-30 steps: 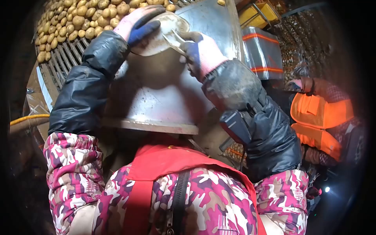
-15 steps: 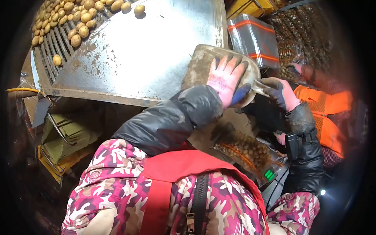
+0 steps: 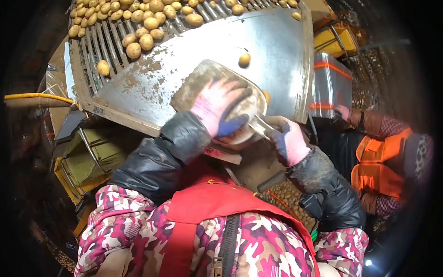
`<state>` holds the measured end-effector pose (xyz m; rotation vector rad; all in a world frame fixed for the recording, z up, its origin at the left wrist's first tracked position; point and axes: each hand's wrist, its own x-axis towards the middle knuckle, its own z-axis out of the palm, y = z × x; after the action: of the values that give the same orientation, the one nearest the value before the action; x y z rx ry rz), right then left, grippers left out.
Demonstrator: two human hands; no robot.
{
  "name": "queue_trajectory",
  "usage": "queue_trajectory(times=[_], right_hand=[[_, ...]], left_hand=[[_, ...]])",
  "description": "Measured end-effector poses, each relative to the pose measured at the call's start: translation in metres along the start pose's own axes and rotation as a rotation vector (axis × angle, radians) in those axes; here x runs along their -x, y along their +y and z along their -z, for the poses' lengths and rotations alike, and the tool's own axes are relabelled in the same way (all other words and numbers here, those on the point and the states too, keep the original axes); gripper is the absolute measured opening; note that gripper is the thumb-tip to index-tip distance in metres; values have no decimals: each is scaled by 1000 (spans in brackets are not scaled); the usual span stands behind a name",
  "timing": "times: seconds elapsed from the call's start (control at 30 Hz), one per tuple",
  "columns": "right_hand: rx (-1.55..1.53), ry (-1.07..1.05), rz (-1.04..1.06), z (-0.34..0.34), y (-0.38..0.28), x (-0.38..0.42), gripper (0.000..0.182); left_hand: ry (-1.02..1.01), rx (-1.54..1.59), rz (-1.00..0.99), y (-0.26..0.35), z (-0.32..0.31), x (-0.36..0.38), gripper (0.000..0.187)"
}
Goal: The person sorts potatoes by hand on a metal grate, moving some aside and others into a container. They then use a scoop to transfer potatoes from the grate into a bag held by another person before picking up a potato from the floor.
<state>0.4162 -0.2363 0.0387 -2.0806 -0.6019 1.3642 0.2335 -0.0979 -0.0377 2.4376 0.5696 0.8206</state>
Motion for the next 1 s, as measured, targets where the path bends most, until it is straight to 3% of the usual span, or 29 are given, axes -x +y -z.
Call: queue_trajectory(times=[0.1,0.17,0.23,0.3,0.37,0.4,0.43,0.5,0.53,0.57,0.6,0.63,0.67,0.7,0.73,0.77,0.8,0.9,0.93,0.97,1.0], right_hand=[[54,28,166,-54,-43,-40,29],[253,-31,413,-79,-51,-90,43],[-79,-81,140,-113,-101,-87,42],[61,8,154,-136,-156,-73,38],[-182,-135,297,-123,-140,-125,36],[-119,-96,347,-93,-137,-125,37],[-48,-58,395,-49,-142,-110,38],[19,91,283,15,-129,-95,40],[189,178,361,45,-112,-83,37],[368,258,441,66,-99,-72,35],[-292,41,416,65,-95,-47,67],[-284,64,417,73,-83,-26,67],[-120,152,497,92,-73,-11,52],[21,254,542,103,-55,13,40],[401,408,790,114,-35,28,38],[-104,386,492,102,-46,55,39],[-270,375,431,118,-23,60,39],[-500,402,392,148,40,65,40],[-537,426,383,149,49,68,40],[-546,427,394,147,53,73,40],[-544,470,363,142,56,78,39]], left_hand=[[-36,-12,-77,-81,43,-21,58],[-55,10,-103,-138,69,-39,57],[-49,-45,-197,-163,101,-50,54],[-36,-125,-281,-205,129,-69,44],[150,-272,-73,-206,151,-85,42],[136,-235,-98,-191,131,-87,42],[87,-147,-283,-163,110,-92,45],[-15,17,-654,-112,46,-72,58],[-59,107,-837,-79,12,-58,66],[-170,-96,-917,-42,-39,-38,52],[-284,-291,-1017,-4,-90,-19,38],[-397,-454,-1124,34,-140,2,27],[-365,-484,-1131,28,-155,-20,27],[-478,-372,-938,16,-159,-33,29],[-595,-271,-725,-4,-161,-46,33],[-702,-182,-511,-24,-161,-58,37],[-708,-205,-533,-41,-169,-64,37],[-853,837,-413,-111,-230,-60,40],[-870,1190,-329,-108,-225,-65,42],[-876,1177,-334,-111,-217,-75,42],[-691,417,-726,-96,-186,-97,41]])
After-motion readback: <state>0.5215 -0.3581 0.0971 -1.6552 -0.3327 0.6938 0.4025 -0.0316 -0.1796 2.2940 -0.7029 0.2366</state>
